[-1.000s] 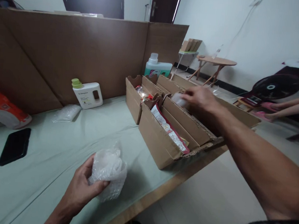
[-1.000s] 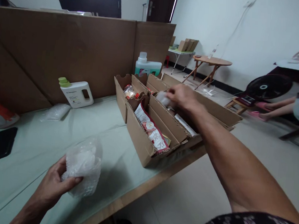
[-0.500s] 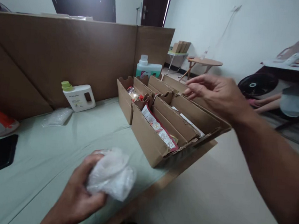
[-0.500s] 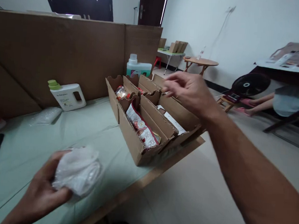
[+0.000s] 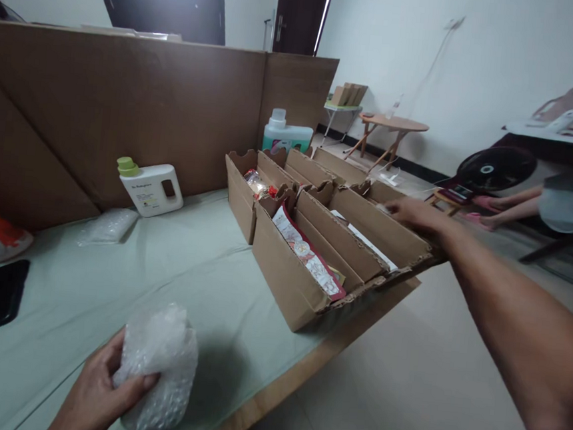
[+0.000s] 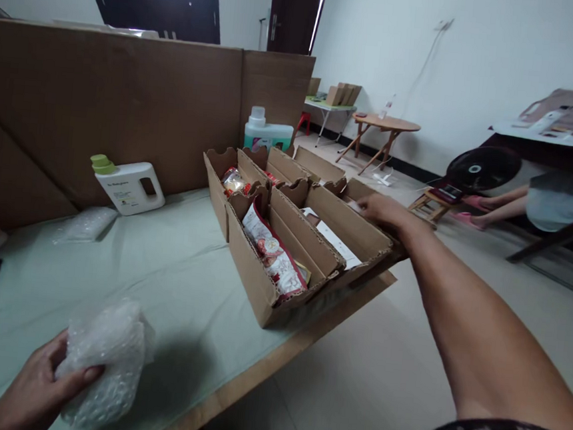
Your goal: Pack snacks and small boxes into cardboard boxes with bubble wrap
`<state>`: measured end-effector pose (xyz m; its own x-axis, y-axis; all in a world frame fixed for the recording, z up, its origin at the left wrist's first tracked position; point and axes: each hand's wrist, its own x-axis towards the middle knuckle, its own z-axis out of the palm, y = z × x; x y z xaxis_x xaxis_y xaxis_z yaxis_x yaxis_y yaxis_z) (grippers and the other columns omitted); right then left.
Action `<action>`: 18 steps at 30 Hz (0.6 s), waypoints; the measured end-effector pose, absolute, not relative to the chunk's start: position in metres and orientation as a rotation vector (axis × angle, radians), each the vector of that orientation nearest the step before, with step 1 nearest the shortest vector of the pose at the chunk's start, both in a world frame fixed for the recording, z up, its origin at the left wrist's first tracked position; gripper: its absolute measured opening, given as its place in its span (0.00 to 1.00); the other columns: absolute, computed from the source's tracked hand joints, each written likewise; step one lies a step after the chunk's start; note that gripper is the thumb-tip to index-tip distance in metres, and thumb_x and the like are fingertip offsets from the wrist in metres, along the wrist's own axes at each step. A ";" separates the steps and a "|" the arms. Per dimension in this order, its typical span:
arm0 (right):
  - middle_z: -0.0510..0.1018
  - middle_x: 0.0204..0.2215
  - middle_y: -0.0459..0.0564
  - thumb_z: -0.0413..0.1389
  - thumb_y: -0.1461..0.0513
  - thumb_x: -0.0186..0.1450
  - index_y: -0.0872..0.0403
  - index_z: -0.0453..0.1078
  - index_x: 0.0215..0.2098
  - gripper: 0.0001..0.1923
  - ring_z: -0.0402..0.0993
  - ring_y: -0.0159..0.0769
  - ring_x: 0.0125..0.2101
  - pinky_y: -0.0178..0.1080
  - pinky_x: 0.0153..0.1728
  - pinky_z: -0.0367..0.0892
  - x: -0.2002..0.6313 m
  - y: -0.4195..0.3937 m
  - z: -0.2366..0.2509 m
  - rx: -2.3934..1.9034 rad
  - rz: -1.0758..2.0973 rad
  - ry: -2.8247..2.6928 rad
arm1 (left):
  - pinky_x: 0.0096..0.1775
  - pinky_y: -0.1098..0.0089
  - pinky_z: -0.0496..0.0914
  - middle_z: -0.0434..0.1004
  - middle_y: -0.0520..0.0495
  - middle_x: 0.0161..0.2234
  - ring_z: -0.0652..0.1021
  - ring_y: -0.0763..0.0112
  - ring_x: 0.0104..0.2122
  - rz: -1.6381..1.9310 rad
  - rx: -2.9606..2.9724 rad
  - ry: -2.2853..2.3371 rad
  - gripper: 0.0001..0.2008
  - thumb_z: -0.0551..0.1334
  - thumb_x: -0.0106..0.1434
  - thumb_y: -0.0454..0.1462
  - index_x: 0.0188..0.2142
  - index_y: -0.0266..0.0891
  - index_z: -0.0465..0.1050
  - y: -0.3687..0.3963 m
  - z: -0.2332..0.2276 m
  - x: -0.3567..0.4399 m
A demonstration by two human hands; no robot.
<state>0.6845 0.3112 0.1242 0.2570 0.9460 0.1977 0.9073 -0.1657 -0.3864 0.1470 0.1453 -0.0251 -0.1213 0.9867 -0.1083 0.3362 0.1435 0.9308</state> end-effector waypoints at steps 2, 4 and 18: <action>0.80 0.27 0.62 0.65 0.64 0.60 0.53 0.72 0.21 0.11 0.77 0.48 0.38 0.45 0.38 0.65 0.679 0.308 0.148 -2.222 -0.107 -1.512 | 0.36 0.63 0.81 0.84 0.42 0.41 0.84 0.50 0.38 0.984 1.343 1.569 0.35 0.72 0.46 0.57 0.49 0.39 0.76 0.147 -0.022 0.150; 0.81 0.38 0.66 0.62 0.58 0.66 0.53 0.75 0.31 0.08 0.76 0.47 0.43 0.46 0.42 0.66 0.653 0.292 0.169 -2.136 -0.418 -1.352 | 0.40 0.62 0.81 0.81 0.39 0.50 0.83 0.49 0.44 0.987 1.483 1.470 0.32 0.73 0.48 0.53 0.50 0.41 0.76 0.151 -0.010 0.161; 0.82 0.44 0.58 0.57 0.63 0.69 0.60 0.74 0.50 0.13 0.75 0.29 0.33 0.33 0.37 0.69 0.564 0.341 0.174 -1.629 0.181 -1.777 | 0.38 0.66 0.77 0.81 0.43 0.46 0.81 0.56 0.38 1.096 1.532 1.396 0.37 0.71 0.48 0.52 0.56 0.41 0.73 0.179 0.008 0.187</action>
<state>0.5642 0.3413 0.1738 0.0454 0.9161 0.3984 0.8167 0.1957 -0.5428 0.1866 0.1786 0.0085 0.0265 0.9953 0.0932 0.3267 -0.0967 0.9402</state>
